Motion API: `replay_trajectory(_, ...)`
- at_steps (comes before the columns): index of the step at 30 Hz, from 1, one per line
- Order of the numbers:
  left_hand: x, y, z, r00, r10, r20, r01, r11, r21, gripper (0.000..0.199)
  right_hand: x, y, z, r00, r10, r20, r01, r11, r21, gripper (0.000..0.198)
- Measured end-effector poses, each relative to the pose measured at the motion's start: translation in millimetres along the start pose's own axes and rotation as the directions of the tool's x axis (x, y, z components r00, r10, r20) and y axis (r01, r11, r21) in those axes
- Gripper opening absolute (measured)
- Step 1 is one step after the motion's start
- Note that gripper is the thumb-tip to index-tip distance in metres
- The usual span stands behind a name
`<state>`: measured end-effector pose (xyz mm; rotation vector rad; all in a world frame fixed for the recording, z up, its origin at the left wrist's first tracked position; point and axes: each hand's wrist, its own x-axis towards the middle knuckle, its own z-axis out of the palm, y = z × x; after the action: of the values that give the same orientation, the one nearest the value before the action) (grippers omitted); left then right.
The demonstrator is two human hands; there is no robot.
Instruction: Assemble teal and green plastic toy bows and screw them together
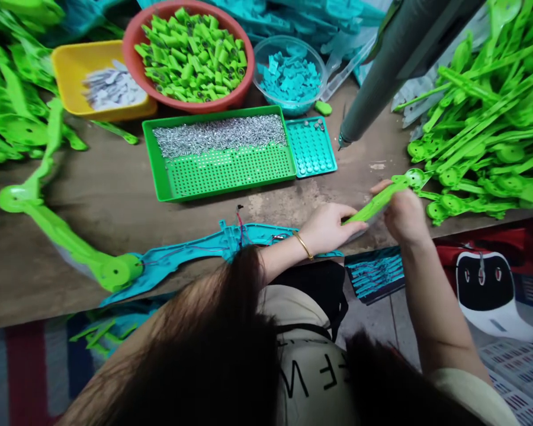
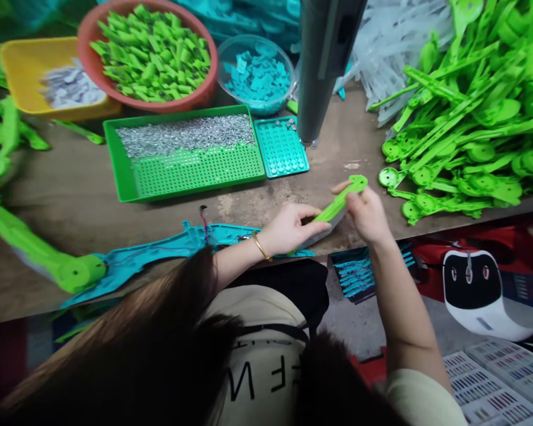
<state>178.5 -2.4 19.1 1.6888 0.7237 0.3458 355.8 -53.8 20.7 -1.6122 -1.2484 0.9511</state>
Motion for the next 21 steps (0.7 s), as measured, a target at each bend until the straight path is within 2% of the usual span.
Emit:
replay_trajectory(2, -0.5, 0.5, 0.8, 1.000, 0.017, 0.012, -0.017, 1.000, 0.017, 0.029, 2.0, -3.5, -5.0, 0.988, -0.038, -0.153, 0.027, 0.997, -0.072, 0.044)
replay_trajectory(4, -1.5, 1.2, 1.8, 0.999, 0.032, 0.025, -0.032, 0.999, 0.014, 0.029, 2.9, -5.2, -2.8, 0.950, -0.126, -0.286, 0.085, 0.985, -0.149, 0.045)
replay_trajectory(6, -3.1, 2.2, 2.1, 0.999, 0.030, 0.039, -0.031, 0.999, 0.014, 0.030, 3.0, -4.6, 3.2, 0.909, -0.197, -0.366, 0.146, 0.976, -0.163, 0.047)
replay_trajectory(11, -6.5, 6.3, 0.0, 0.999, 0.018, 0.040, -0.021, 0.997, 0.069, 0.026, 4.5, -4.3, 9.7, 0.910, -0.141, -0.389, 0.162, 0.987, 0.022, 0.053)
replay_trajectory(16, -6.7, 8.9, 1.0, 0.999, 0.036, 0.036, -0.040, 0.992, 0.120, 0.025, 6.5, -10.5, 7.1, 0.848, -0.170, -0.501, 0.193, 0.981, -0.006, 0.051)
replay_trajectory(17, -6.4, 8.5, 1.5, 0.999, 0.032, 0.031, -0.036, 0.992, 0.118, 0.024, 4.9, -10.5, 6.7, 0.862, -0.128, -0.490, 0.167, 0.985, 0.036, 0.052)
replay_trajectory(18, -6.0, 7.8, 2.0, 0.999, 0.027, 0.028, -0.030, 0.993, 0.112, 0.024, 2.2, -9.8, 6.5, 0.895, -0.065, -0.441, 0.121, 0.988, 0.099, 0.053)
replay_trajectory(20, -4.8, 6.3, 3.2, 0.999, 0.024, 0.030, -0.026, 0.995, 0.093, 0.024, -6.0, -6.3, 7.0, 0.970, 0.054, -0.237, -0.009, 0.982, 0.189, 0.052)
replay_trajectory(21, -4.1, 5.8, 4.0, 0.999, 0.027, 0.036, -0.030, 0.996, 0.082, 0.024, -10.9, -3.8, 8.0, 0.987, 0.085, -0.134, -0.059, 0.981, 0.186, 0.049)
